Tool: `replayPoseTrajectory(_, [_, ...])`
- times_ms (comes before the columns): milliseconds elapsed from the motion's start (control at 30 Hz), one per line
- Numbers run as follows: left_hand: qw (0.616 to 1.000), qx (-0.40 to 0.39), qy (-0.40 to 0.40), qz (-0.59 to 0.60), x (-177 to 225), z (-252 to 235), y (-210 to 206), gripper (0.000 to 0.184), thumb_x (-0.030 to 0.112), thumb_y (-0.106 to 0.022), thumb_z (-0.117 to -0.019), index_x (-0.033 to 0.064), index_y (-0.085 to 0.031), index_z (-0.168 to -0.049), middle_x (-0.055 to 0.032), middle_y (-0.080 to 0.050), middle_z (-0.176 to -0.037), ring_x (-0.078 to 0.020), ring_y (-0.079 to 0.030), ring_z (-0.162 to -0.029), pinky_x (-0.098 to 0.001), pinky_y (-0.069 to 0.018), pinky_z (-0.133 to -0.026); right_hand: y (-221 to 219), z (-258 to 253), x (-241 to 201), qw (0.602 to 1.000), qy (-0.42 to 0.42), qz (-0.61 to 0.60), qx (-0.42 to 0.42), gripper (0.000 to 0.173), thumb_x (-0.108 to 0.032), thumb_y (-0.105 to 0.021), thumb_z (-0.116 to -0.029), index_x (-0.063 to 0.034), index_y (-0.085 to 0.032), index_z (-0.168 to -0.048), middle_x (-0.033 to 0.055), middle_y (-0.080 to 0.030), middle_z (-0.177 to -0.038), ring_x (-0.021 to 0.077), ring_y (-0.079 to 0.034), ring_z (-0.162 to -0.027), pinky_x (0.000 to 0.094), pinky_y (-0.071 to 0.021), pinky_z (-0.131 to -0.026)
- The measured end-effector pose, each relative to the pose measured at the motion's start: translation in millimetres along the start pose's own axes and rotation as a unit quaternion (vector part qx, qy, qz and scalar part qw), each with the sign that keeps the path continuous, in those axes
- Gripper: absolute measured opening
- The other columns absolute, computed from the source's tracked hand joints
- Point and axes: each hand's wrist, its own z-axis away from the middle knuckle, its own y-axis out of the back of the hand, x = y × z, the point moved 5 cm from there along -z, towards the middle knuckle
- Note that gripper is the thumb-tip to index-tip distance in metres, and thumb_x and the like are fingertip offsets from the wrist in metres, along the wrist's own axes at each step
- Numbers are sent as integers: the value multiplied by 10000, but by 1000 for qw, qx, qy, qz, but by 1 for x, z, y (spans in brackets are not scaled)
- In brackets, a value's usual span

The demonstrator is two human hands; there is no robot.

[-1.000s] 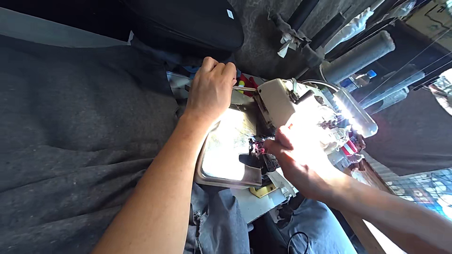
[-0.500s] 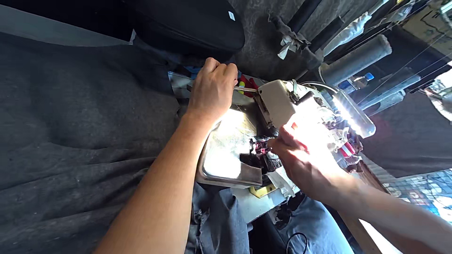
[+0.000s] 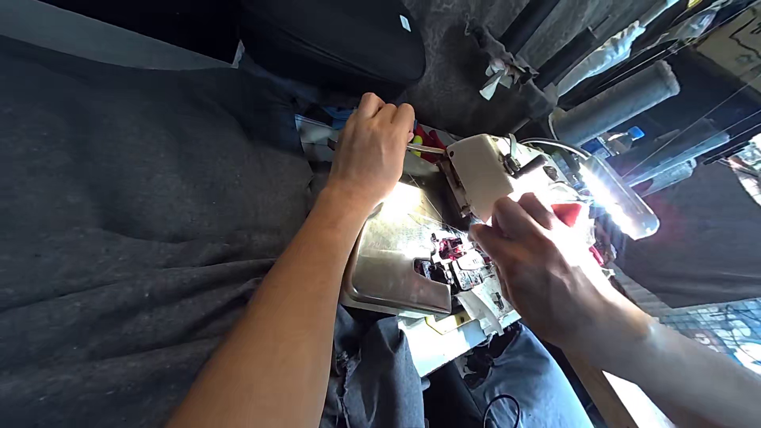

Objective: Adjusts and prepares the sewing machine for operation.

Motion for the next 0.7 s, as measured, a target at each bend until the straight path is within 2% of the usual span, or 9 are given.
replayPoseTrajectory(67, [1000, -8, 4, 0, 1, 0, 0, 139, 92, -555, -1035, -11, -644, -1008, -181, -670, -936, -397, -625, -1074, -466, -500, -924, -5, -2, 2, 1000, -7, -14, -11, 167, -29, -593, -878, -96, -742, -914, 85, -585, -860, 293, -600, -821, 415, -473, -637])
replayPoseTrajectory(133, [1000, -7, 5, -2, 0, 0, 0, 125, 81, -557, -1030, -6, -643, -1005, -175, -668, -933, -392, -625, -1068, -463, -498, -923, -4, -3, 2, 1000, -9, -14, 0, 195, -33, -570, -895, -97, -751, -932, 81, -570, -845, 286, -588, -812, 413, -447, -652])
replayPoseTrajectory(267, [1000, -15, 8, -3, 1, 0, 0, 118, 78, -556, -1029, -3, -640, -1008, -174, -663, -939, -393, -619, -1077, -465, -495, -932, -7, -2, 0, 1000, -5, -20, 1, 208, -50, -552, -914, -87, -751, -962, 92, -578, -869, 295, -591, -810, 405, -462, -623])
replayPoseTrajectory(367, [1000, -4, 1, -4, 0, -1, 1, 108, 72, -566, -1021, -3, -639, -993, -171, -664, -917, -387, -628, -1052, -458, -497, -918, 7, 2, -1, 1000, -3, -4, 17, 216, -112, -542, -951, -114, -757, -968, 71, -591, -850, 271, -581, -783, 422, -422, -668])
replayPoseTrajectory(400, [1000, -1, -3, -3, 1, 0, 1, 106, 64, -565, -1018, -7, -637, -989, -175, -664, -913, -391, -629, -1048, -459, -499, -913, 14, 4, -2, 1000, -6, 10, 25, 229, -140, -534, -971, -130, -762, -979, 51, -592, -846, 242, -569, -774, 391, -441, -664])
replayPoseTrajectory(433, [1000, 1, -6, -3, 1, 0, 1, 109, 60, -557, -1020, -10, -635, -989, -177, -663, -911, -394, -628, -1046, -459, -497, -911, 16, 6, -2, 1000, -9, 12, 26, 233, -146, -528, -978, -121, -760, -984, 56, -581, -841, 247, -553, -773, 391, -418, -672])
replayPoseTrajectory(500, [1000, 2, -6, 0, 1, 0, 1, 115, 62, -555, -1022, -13, -638, -996, -179, -665, -919, -394, -627, -1053, -463, -497, -921, 12, 8, -1, 999, -11, 20, 28, 231, -136, -532, -964, -114, -762, -969, 60, -598, -835, 253, -579, -758, 388, -451, -642])
replayPoseTrajectory(567, [1000, 2, -3, 3, 2, 0, 1, 114, 65, -559, -1024, -11, -638, -995, -178, -665, -919, -395, -629, -1051, -466, -499, -923, 3, 8, 3, 999, -22, 0, 34, 217, -114, -540, -953, -98, -757, -954, 64, -599, -819, 268, -581, -763, 417, -415, -670])
replayPoseTrajectory(700, [1000, -3, 1, 2, 1, 0, 2, 140, 86, -542, -1039, -12, -633, -997, -179, -662, -923, -399, -626, -1055, -469, -496, -924, -8, 6, 4, 999, -13, -30, 37, 202, -120, -553, -967, -90, -753, -967, 68, -610, -852, 241, -596, -786, 348, -480, -652])
